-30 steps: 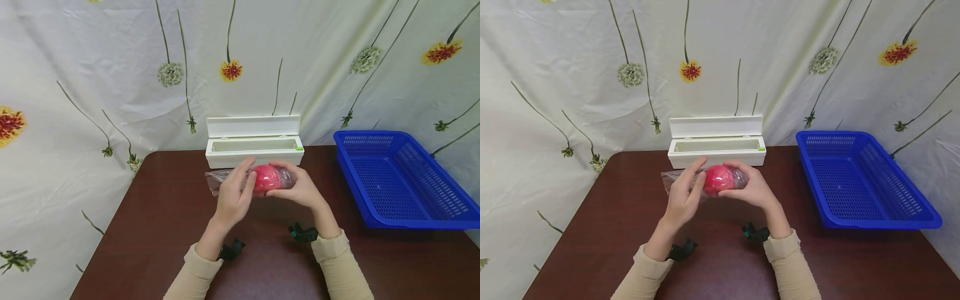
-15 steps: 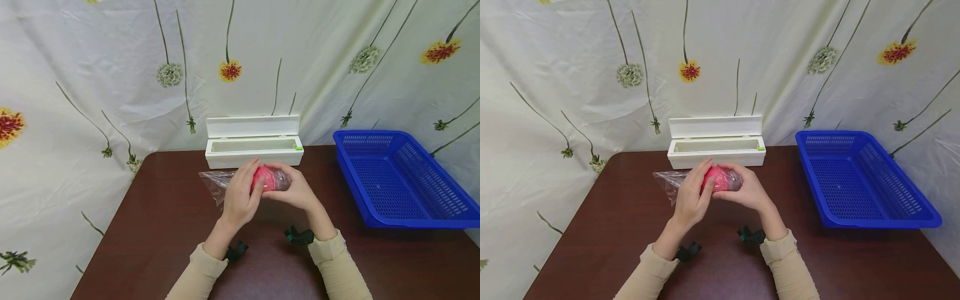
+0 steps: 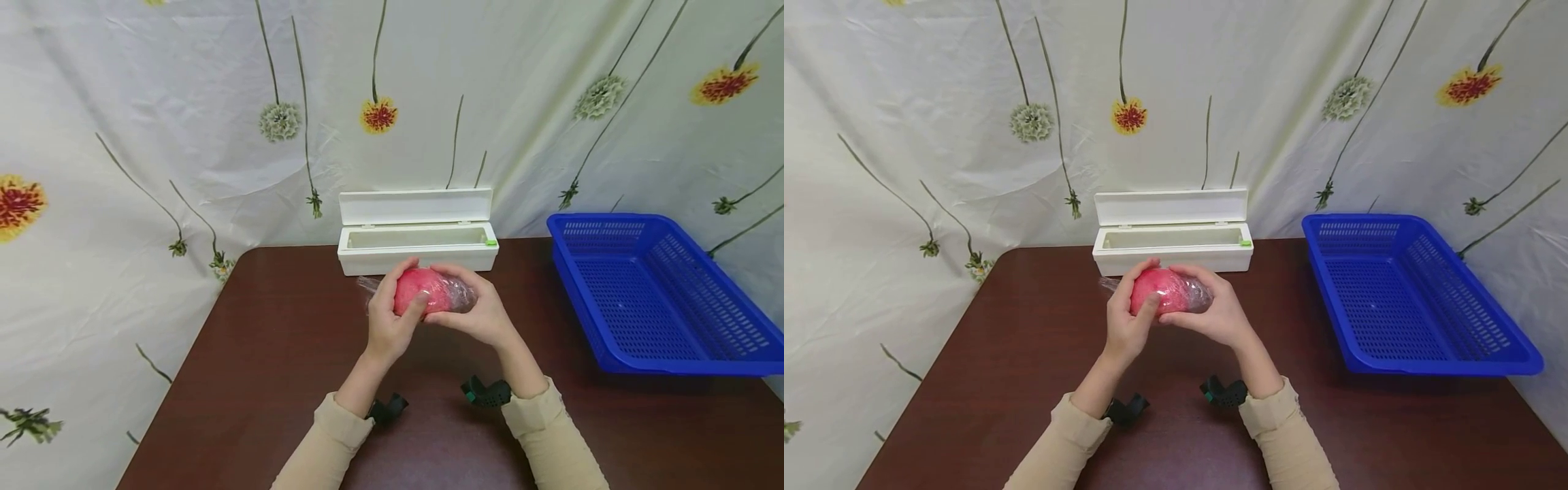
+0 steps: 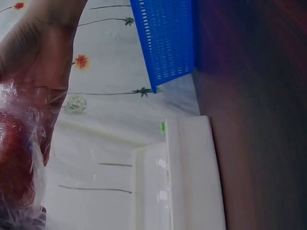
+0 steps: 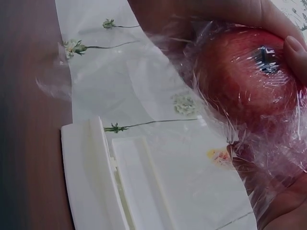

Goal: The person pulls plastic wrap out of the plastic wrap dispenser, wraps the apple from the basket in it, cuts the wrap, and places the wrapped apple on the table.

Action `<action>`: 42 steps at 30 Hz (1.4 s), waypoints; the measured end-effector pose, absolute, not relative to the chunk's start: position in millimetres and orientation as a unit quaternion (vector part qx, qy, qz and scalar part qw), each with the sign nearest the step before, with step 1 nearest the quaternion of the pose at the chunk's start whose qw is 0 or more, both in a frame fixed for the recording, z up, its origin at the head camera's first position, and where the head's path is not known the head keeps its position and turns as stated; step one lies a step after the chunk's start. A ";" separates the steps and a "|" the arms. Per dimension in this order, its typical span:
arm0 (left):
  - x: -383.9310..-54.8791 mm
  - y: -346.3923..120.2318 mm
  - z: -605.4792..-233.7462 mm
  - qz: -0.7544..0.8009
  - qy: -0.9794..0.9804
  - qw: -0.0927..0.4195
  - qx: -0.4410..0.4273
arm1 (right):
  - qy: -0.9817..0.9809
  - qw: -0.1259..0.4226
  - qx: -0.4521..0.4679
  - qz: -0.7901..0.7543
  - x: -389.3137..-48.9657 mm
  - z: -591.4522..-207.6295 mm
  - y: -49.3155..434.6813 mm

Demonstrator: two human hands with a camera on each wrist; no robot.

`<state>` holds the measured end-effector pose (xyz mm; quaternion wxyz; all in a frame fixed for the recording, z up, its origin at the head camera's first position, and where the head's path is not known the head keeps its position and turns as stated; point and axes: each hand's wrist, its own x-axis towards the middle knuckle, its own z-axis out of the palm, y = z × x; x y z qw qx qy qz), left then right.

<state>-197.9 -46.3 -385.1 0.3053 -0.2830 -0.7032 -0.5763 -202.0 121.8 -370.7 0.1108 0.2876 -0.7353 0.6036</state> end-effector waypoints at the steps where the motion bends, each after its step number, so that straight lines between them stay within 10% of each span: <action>1: -198.3 -45.9 -385.7 -0.598 -0.690 0.294 -0.284 | -0.734 0.113 0.287 0.605 -201.5 -370.8 120.9; 15: -198.8 -44.9 -386.3 -0.743 -0.577 0.197 -0.276 | -0.709 0.129 0.294 0.628 -182.1 -349.2 108.7; 42: -206.7 -61.3 -384.2 -0.699 -0.601 0.326 -0.208 | -0.705 0.123 0.308 0.627 -209.8 -365.8 139.3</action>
